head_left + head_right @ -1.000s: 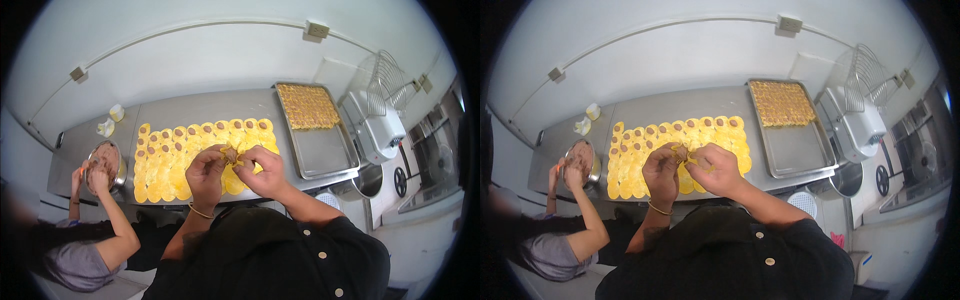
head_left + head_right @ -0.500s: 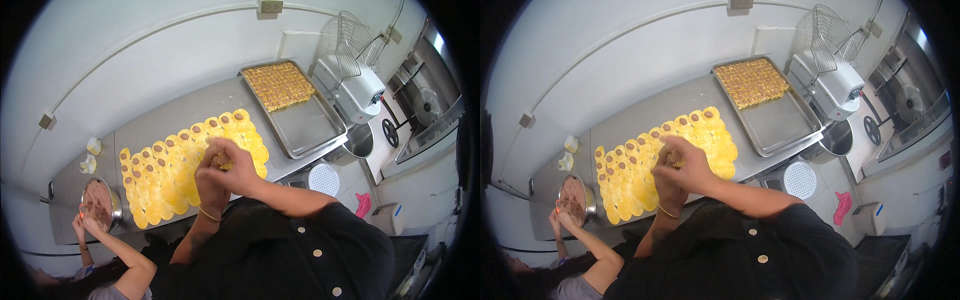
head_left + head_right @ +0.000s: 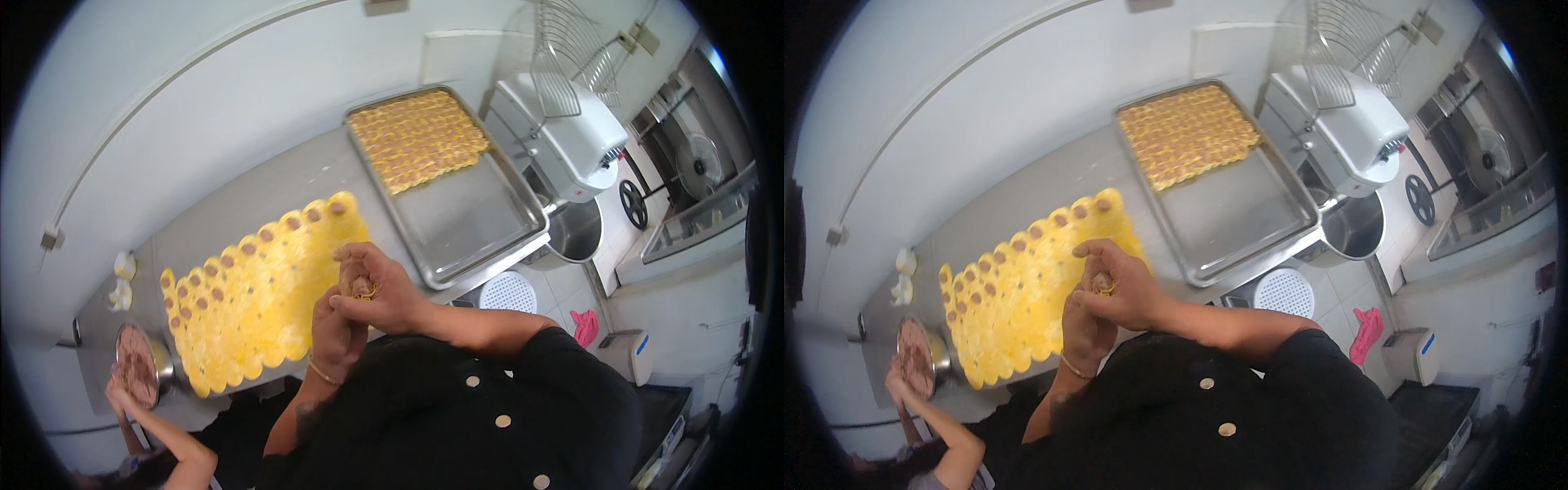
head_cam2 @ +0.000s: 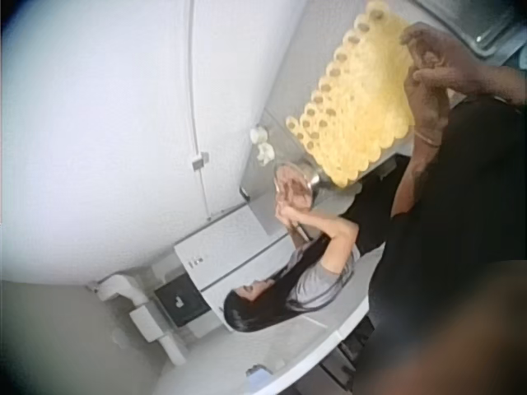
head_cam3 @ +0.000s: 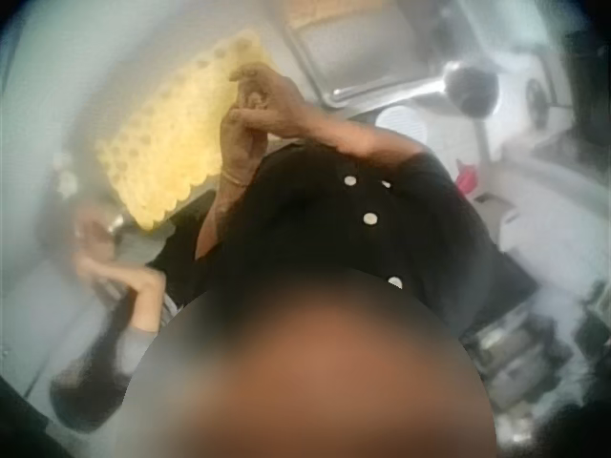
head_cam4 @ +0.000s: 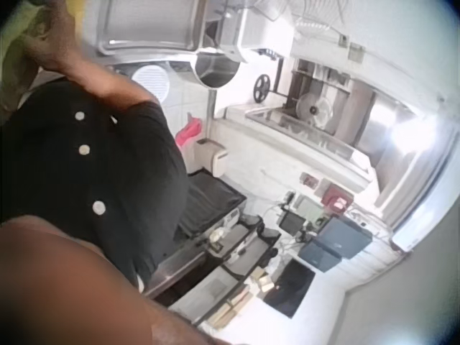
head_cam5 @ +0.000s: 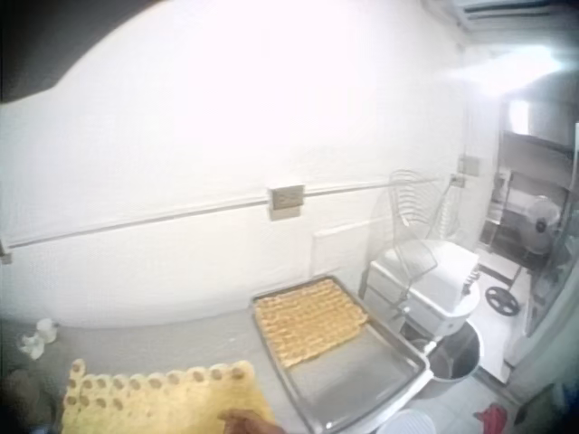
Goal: The person folds small yellow pasta sheets filled with brown filling into tortellini and places them on a metal tray. A coworker adds filling to the pasta sheets while the person folds and arranges the finished pieces.
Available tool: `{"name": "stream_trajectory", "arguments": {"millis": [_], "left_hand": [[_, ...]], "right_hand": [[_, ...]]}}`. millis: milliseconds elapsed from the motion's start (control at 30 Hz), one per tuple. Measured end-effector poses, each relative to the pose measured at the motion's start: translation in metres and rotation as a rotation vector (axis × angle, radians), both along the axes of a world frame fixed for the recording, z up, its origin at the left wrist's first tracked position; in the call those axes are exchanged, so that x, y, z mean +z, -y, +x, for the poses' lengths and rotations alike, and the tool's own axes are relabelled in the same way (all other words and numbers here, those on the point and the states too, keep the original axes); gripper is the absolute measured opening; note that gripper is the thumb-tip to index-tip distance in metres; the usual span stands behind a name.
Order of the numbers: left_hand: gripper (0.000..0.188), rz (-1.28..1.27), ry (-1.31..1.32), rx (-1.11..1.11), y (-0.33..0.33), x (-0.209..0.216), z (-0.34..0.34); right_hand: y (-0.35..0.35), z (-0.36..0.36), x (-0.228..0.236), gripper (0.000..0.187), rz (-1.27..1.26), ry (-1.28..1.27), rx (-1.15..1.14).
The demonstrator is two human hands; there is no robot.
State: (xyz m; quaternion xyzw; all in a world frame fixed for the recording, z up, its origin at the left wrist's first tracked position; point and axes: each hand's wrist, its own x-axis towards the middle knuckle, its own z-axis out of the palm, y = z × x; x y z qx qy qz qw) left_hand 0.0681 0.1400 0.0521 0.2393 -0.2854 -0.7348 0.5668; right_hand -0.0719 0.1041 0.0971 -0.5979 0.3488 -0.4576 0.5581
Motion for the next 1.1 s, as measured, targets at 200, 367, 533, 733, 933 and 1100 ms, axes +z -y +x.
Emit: {"name": "stream_trajectory", "arguments": {"millis": [200,367,533,733,933,1100], "left_hand": [[0.051,0.427,-0.082,-0.072,0.049,0.02,-0.1],[0.058,0.567,0.018,-0.211,0.105,-0.009,-0.147],[0.07,0.564,0.177,-0.332,0.18,-0.068,-0.202],[0.068,0.394,0.168,-0.502,0.246,-0.103,-0.27],[0.042,0.455,0.448,-0.472,0.279,-0.14,-0.308],[0.035,0.483,0.474,-0.424,0.306,-0.15,-0.337]], "right_hand": [[0.059,-0.116,-0.033,0.049,-0.553,-0.241,-0.229],[0.085,-0.184,-0.086,0.053,-0.42,-0.347,-0.355],[0.103,-0.265,-0.124,0.058,-0.092,-0.61,-0.348],[0.149,-0.32,-0.151,0.041,0.066,-0.583,-0.469],[0.228,-0.351,-0.182,0.026,0.043,-0.783,-0.713],[0.287,-0.336,-0.201,0.019,0.161,-1.057,-0.765]]}}
